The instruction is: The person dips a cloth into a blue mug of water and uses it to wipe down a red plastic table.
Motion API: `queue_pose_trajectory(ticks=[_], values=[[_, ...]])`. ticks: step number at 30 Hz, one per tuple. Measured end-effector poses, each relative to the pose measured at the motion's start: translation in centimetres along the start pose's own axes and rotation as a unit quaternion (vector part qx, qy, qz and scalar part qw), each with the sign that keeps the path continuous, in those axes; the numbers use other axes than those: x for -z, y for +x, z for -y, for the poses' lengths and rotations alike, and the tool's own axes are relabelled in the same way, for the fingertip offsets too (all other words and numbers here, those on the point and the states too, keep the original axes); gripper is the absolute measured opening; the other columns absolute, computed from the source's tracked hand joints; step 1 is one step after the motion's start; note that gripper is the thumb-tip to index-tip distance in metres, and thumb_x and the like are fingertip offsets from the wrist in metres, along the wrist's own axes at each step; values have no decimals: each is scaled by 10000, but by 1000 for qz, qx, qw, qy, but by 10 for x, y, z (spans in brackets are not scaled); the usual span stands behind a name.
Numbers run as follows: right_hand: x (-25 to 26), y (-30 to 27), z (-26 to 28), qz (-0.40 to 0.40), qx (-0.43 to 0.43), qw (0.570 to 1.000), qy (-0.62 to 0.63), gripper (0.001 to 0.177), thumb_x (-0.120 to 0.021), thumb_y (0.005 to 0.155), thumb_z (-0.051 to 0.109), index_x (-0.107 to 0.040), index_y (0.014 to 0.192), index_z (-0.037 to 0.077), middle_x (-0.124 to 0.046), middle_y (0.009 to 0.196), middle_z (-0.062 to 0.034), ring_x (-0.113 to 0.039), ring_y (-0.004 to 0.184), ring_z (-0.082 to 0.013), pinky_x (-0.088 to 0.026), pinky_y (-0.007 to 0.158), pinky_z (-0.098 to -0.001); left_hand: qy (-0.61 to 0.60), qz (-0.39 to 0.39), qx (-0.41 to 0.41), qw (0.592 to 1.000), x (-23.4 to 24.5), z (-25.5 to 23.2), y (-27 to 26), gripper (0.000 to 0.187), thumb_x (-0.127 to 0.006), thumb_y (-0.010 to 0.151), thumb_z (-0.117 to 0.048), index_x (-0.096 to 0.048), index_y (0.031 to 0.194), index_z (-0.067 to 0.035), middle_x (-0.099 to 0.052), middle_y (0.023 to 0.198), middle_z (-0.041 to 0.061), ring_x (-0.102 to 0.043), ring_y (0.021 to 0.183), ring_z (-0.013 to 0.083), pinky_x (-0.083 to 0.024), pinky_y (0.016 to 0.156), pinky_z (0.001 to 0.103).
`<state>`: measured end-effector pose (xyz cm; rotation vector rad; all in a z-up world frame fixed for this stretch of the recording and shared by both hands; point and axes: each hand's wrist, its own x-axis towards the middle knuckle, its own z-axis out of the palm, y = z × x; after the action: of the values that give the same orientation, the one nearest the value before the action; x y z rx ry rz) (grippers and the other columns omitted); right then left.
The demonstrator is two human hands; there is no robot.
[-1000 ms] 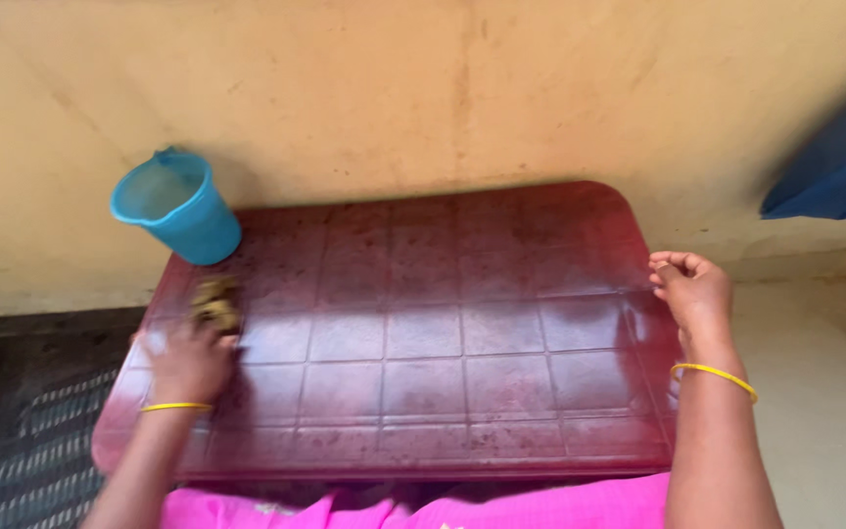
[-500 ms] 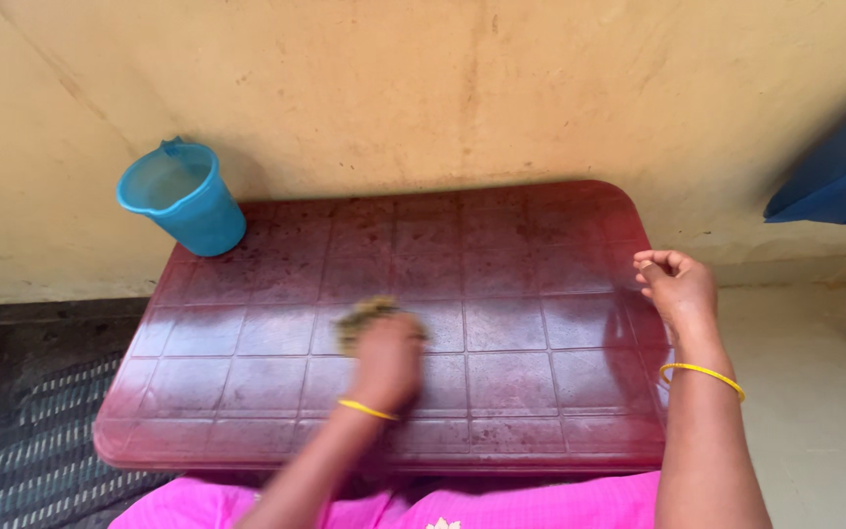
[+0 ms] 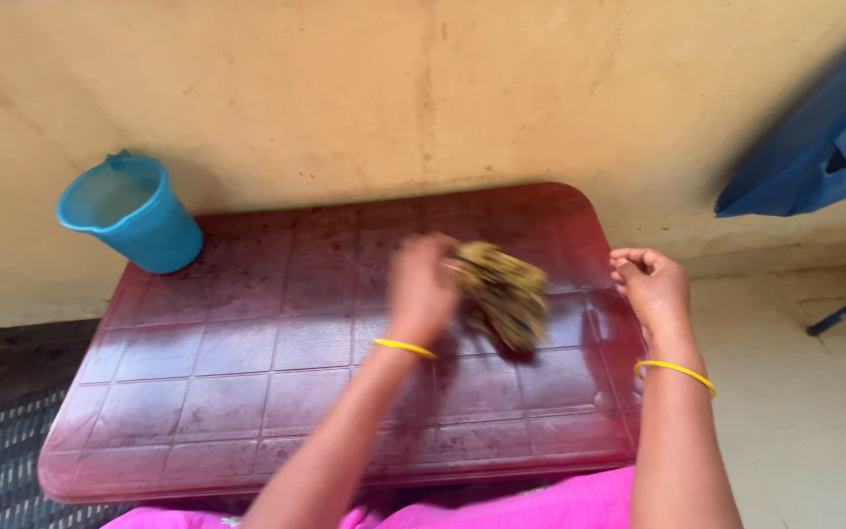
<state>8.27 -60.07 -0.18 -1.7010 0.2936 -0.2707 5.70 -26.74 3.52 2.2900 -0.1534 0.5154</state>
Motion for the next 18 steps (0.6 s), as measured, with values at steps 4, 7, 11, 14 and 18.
queue_pose_trajectory(ticks=[4,7,11,14,18], values=[[-2,-3,6,1,3,1000,-2,156,-658,956,77,-742,1085,52,-747,1006,-34,-679,844,-86,-533,704,-232,149,-20,18,988,20,31,13,458,-693,877,-219,-629,1314,-97,-569,1373,149,-503,1266,401,-445,998,542],[-6,-7,13,-3,0,1000,-9,150,-659,951,77,-745,1071,49,-747,998,-31,-677,839,-85,-533,699,-231,154,90,-61,982,-7,26,3,431,-712,878,-268,-651,1283,-134,-564,1388,138,-493,1296,379,-422,1038,543],[-5,-7,13,-8,-19,1000,-19,142,-678,947,84,-755,1061,47,-732,974,-35,-665,816,-88,-526,684,-231,171,175,-142,959,-48,-6,-9,511,-757,856,-331,-630,1293,-97,-533,1361,194,-472,1275,410,-402,1029,559],[3,-2,6,-7,-7,1000,-5,154,-659,948,75,-741,1073,41,-740,979,-31,-676,817,-80,-542,689,-226,131,223,-128,958,-73,-38,-16,446,-764,829,-317,-667,1228,-145,-488,1474,167,-493,1263,404,-411,1025,544],[8,8,-4,-7,1,1000,3,158,-653,966,80,-731,1093,30,-750,1007,-56,-672,809,-93,-533,687,-240,37,276,-337,899,-94,-94,-82,461,-754,781,-311,-680,1211,-166,-550,1429,137,-512,1333,358,-366,1130,544]])
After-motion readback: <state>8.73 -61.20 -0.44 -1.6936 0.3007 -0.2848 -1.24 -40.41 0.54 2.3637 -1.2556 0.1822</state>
